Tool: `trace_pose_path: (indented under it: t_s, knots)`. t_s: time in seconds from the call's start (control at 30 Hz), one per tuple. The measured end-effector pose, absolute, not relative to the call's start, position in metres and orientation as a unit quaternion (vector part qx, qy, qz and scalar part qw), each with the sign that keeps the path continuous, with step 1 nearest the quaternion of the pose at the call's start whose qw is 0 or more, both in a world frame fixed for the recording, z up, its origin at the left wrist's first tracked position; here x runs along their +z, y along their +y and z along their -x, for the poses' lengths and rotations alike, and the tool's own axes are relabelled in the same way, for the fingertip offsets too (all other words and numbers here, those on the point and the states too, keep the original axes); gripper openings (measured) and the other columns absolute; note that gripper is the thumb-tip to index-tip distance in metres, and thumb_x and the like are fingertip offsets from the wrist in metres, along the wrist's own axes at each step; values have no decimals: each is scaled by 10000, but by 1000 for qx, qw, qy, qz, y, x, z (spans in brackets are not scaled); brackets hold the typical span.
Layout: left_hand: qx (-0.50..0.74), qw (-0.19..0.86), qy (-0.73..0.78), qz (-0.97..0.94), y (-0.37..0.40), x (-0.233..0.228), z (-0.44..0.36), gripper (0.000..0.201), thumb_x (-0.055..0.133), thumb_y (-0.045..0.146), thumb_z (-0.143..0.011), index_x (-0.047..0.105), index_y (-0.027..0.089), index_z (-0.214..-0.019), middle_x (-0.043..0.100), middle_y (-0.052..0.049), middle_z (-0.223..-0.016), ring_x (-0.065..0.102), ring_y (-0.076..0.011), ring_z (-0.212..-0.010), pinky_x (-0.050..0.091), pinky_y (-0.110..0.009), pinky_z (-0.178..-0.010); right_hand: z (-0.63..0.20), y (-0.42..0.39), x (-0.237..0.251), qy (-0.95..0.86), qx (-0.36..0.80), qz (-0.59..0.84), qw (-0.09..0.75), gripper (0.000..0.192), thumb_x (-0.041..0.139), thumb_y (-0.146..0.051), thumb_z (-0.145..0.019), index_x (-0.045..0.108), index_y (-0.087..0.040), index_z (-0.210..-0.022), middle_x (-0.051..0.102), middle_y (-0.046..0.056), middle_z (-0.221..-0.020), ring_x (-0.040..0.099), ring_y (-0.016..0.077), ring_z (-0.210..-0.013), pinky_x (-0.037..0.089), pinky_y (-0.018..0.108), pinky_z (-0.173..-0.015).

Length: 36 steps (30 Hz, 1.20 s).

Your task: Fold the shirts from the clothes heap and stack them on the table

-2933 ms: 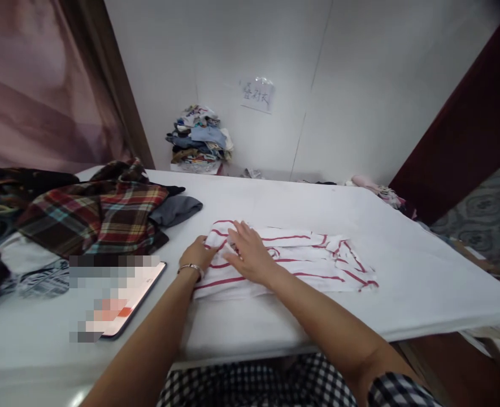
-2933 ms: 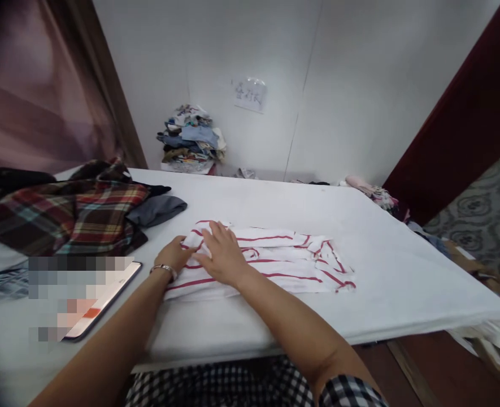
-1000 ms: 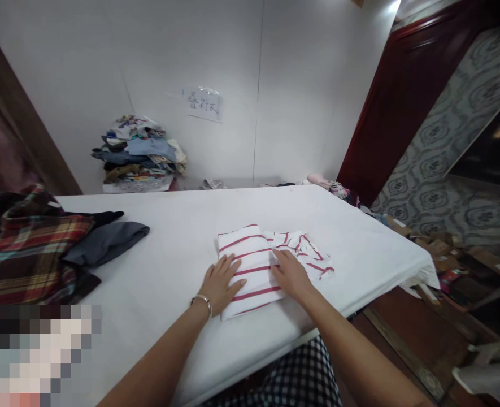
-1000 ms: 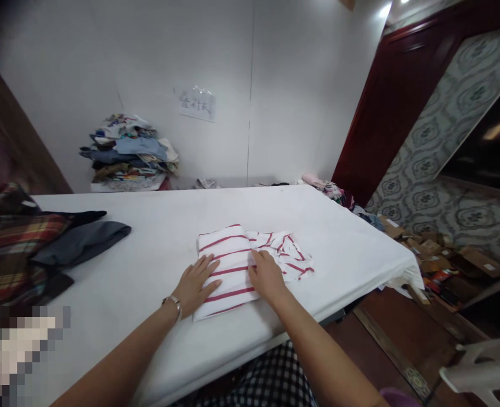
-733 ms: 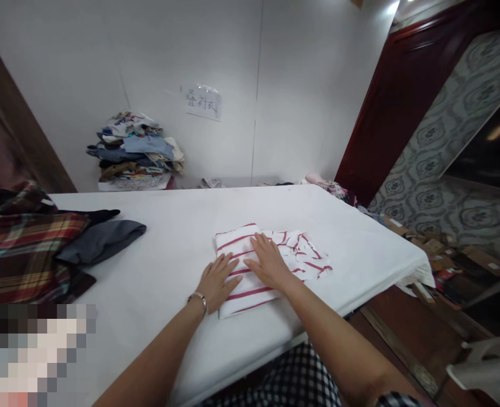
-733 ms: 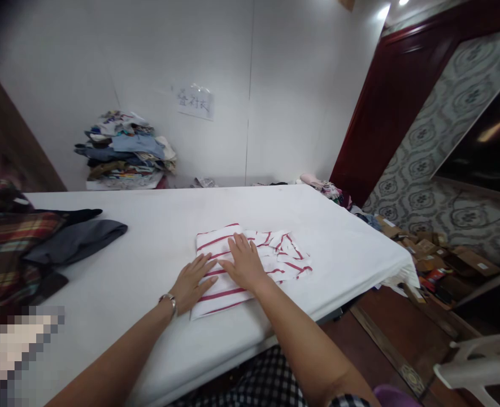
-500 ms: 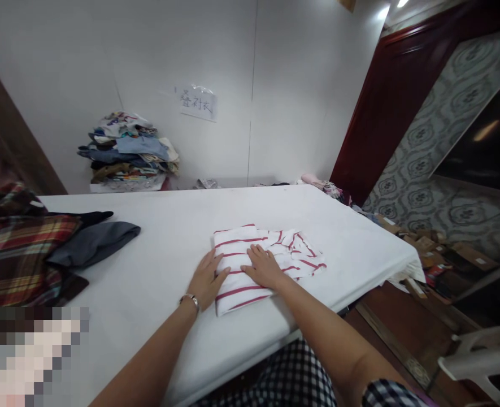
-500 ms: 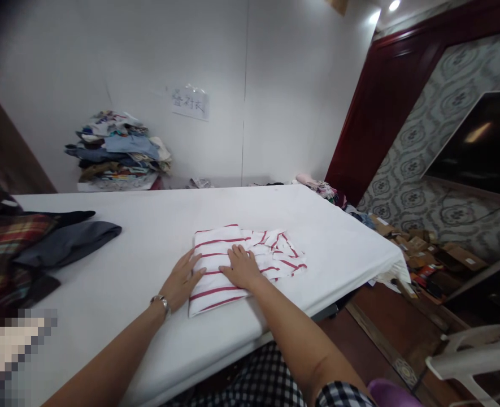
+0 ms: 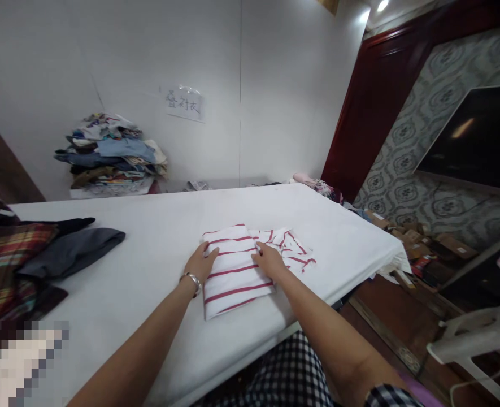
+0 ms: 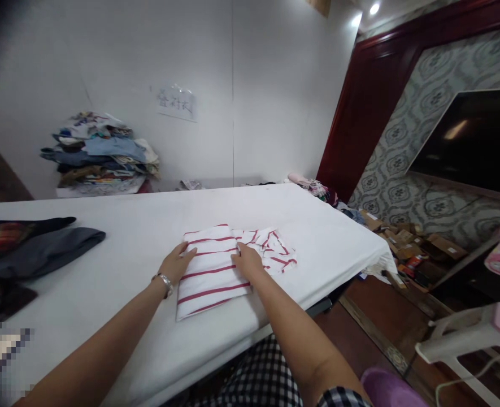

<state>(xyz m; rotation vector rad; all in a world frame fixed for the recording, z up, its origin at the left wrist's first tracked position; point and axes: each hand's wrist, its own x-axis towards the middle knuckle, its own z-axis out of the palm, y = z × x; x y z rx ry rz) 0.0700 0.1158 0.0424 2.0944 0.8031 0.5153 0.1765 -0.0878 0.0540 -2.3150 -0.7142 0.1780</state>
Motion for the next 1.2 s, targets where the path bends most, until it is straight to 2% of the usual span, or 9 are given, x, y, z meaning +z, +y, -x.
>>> trace_pose_path:
  t_s: [0.17, 0.4, 0.47, 0.6, 0.77, 0.87, 1.03, 1.13, 1.2]
  knots:
    - [192, 475, 343, -788, 122, 29, -60, 695, 492, 550, -817, 379, 187, -1399, 477, -120, -1416, 578, -254, -1145, 444, -368, -983, -182, -100, 52, -244, 7, 900, 361, 407, 489, -214, -806, 590, -220, -1200, 690, 36, -986, 611, 198, -914, 424, 277, -780]
    - [137, 437, 340, -822, 107, 46, -63, 765, 521, 585, -785, 352, 175, -1409, 494, -145, -1394, 573, -296, -1148, 439, -409, -978, -196, -107, 35, -247, 37, 911, 327, 422, 524, -227, -799, 592, -193, -1214, 694, 57, -1037, 616, 204, -938, 428, 282, -824]
    - [118, 436, 336, -826, 101, 53, -71, 771, 582, 550, -752, 379, 157, -1384, 551, -158, -1331, 579, -315, -1136, 458, -422, -954, -197, -106, 35, -250, 37, 911, 325, 410, 526, -221, -799, 604, -196, -1201, 687, 57, -1079, 611, 203, -963, 425, 284, -846]
    - [115, 442, 339, -823, 93, 60, -84, 601, 642, 342, -723, 483, 169, -1277, 638, -136, -1207, 616, -305, -1067, 500, -412, -898, -195, -102, 45, -265, 27, 899, 347, 387, 523, -215, -801, 626, -202, -1174, 676, 53, -1117, 606, 202, -991, 429, 293, -872]
    - [186, 415, 360, -814, 92, 52, -69, 621, 568, 278, -773, 385, 163, -1355, 552, -134, -1328, 554, -276, -1173, 437, -399, -1004, -191, -87, 54, -307, 31, 882, 355, 345, 534, -241, -818, 640, -218, -1146, 685, 47, -1088, 608, 208, -989, 432, 311, -888]
    - [133, 417, 372, -819, 103, 46, -55, 701, 577, 340, -779, 331, 111, -1394, 565, -179, -1293, 580, -286, -1134, 471, -401, -956, -187, -88, 56, -323, 62, 886, 326, 328, 543, -238, -815, 651, -200, -1122, 683, 69, -1084, 604, 221, -992, 430, 326, -886]
    - [145, 323, 362, -862, 140, 61, -42, 789, 524, 548, -779, 351, 90, -1397, 480, -214, -1359, 597, -304, -1092, 469, -426, -944, -172, -140, 52, -248, 32, 848, 467, 321, 512, -352, -834, 641, -193, -1082, 679, 47, -900, 611, 173, -726, 495, 316, -704]
    - [174, 264, 319, -894, 152, 78, -49, 759, 487, 558, -791, 368, 116, -1396, 450, -190, -1393, 608, -287, -1067, 477, -407, -933, -157, -182, 43, -136, 118, 802, 570, 376, 567, -406, -793, 606, -177, -1088, 656, 33, -781, 598, 161, -581, 475, 277, -487]
    - [168, 230, 251, -925, 152, 85, -63, 728, 486, 530, -801, 379, 120, -1393, 431, -166, -1426, 533, -288, -1189, 432, -389, -1003, -147, -200, 38, -57, 163, 765, 620, 448, 635, -408, -750, 566, -176, -1127, 667, 48, -820, 632, 177, -608, 472, 262, -434]
